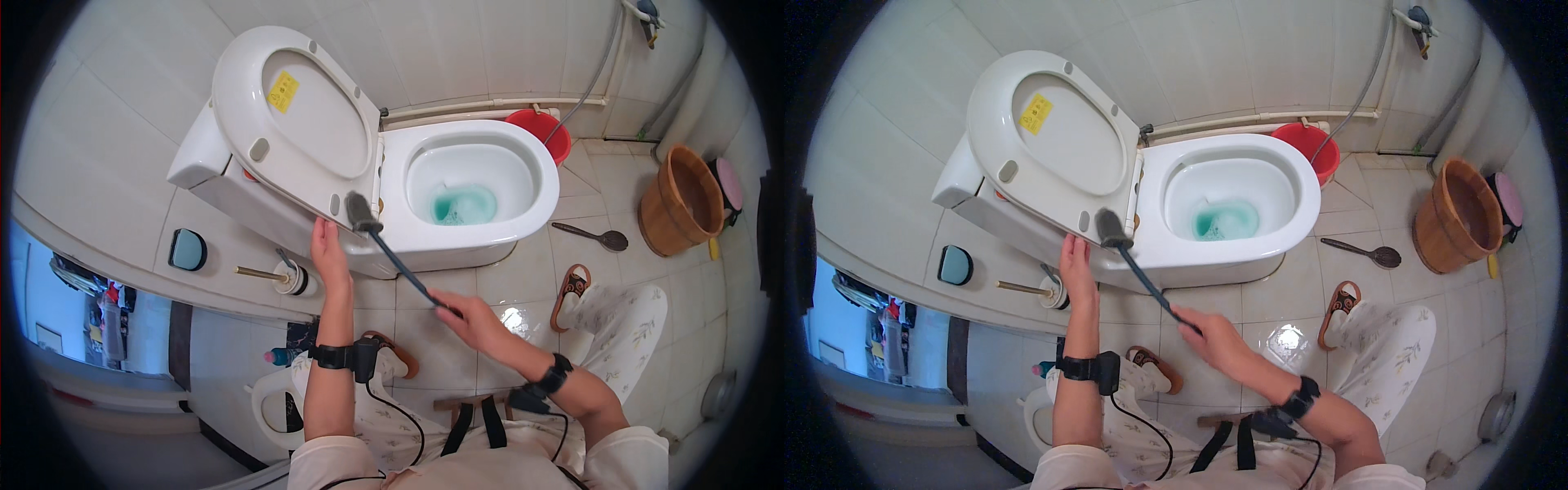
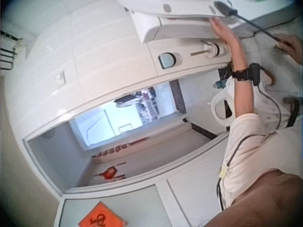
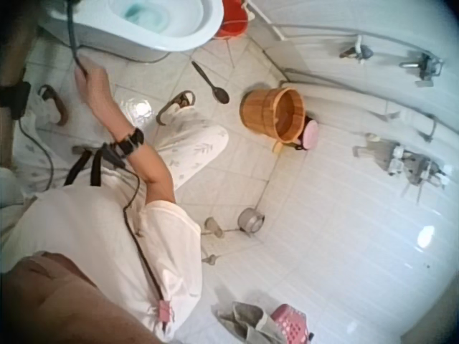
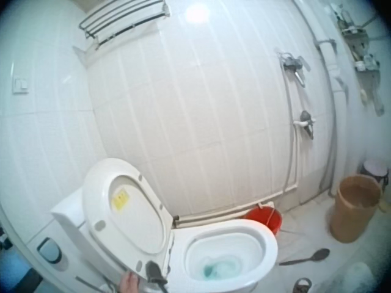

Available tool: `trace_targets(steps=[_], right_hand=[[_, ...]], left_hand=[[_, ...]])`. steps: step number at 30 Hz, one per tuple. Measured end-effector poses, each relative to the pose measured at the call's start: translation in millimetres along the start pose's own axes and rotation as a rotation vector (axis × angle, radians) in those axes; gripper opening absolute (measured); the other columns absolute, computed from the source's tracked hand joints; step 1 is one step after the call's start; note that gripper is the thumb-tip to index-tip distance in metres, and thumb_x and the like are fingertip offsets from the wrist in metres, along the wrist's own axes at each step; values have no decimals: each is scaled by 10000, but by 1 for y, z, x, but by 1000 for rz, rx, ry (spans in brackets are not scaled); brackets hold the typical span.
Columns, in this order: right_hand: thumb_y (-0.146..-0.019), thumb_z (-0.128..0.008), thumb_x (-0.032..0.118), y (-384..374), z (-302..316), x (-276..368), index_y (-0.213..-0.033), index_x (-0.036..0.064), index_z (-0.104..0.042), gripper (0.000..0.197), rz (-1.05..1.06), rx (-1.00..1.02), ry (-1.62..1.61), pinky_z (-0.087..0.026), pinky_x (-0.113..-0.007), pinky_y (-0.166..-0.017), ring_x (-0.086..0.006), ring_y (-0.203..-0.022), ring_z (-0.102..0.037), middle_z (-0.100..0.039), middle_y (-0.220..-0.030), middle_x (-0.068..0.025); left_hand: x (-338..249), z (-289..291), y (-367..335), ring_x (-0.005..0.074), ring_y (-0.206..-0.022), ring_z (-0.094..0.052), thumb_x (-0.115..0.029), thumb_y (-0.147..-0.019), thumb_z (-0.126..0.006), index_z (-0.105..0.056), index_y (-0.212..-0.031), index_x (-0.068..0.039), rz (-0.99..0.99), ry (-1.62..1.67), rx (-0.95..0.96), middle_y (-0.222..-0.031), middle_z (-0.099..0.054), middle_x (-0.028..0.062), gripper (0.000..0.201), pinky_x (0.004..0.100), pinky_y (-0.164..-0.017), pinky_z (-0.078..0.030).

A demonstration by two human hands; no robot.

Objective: The person cleans a toilet using two different brushes and a bottle of liquid cleaner. They scrub the exterior hinges and rim with one brush, then apply liquid to the interior bowl and scrub it with a toilet brush.

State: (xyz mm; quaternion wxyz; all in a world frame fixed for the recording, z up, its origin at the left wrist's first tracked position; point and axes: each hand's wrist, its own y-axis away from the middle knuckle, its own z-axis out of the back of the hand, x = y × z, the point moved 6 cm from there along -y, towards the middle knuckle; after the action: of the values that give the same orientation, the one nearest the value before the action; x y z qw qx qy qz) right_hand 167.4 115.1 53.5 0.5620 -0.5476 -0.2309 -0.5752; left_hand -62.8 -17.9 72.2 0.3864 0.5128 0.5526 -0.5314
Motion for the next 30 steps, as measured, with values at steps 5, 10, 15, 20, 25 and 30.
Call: trace_targets(steps=[5, 10, 15, 20, 25, 30], right_hand=[[-871, -519, 90, -17, 5, -16, -1220, 62, -488, 351, -406, 130, -123, -433, -224, -626, -75, -650, -458, -496, -706, -4], [-849, -521, 111, -10, -18, -16, -1178, 48, -507, 335, -305, 46, -195, -442, -285, -625, -176, -617, -499, -555, -705, -171], [-859, -521, 106, 11, 0, -17, -1193, 56, -505, 338, -274, 78, -127, -404, -250, -562, -101, -591, -450, -495, -640, -66], [-866, -519, 125, -61, -6, -61, -1197, 37, -507, 343, -351, 46, -136, -384, -231, -498, -64, -544, -416, -466, -607, 9], [-867, -513, 117, -41, -14, -46, -1204, 49, -504, 344, -305, 110, -163, -368, -229, -503, -73, -556, -378, -437, -609, 8], [-871, -512, 133, 1, 3, -20, -1207, 67, -499, 343, -184, 32, -91, -378, -259, -526, -99, -563, -397, -455, -623, -39]], left_hand=[[-4, -6, 1, 107, -1045, -469, -111, -908, -447, -395, -1255, 58, 37, 13, 34, -1184, -505, 80, 390, 234, -899, -351], [-2, -2, -1, 121, -1073, -466, -95, -904, -447, -372, -1272, 58, 66, 46, 37, -1212, -488, 91, 405, 239, -925, -340], [-9, -9, 6, 152, -1128, -445, -73, -900, -444, -341, -1284, 68, 69, 57, 57, -1246, -464, 116, 422, 252, -965, -316], [0, -9, 1, 81, -991, -483, -135, -894, -490, -418, -1250, 14, 7, 47, 39, -1157, -511, 32, 392, 213, -886, -367], [-2, 0, 1, 91, -1002, -482, -131, -892, -493, -417, -1242, 26, 32, 37, 34, -1161, -503, 44, 390, 226, -894, -373], [-6, -7, 4, 168, -1164, -423, -48, -894, -435, -357, -1269, 74, 67, 36, 37, -1277, -440, 138, 402, 263, -980, -299]])
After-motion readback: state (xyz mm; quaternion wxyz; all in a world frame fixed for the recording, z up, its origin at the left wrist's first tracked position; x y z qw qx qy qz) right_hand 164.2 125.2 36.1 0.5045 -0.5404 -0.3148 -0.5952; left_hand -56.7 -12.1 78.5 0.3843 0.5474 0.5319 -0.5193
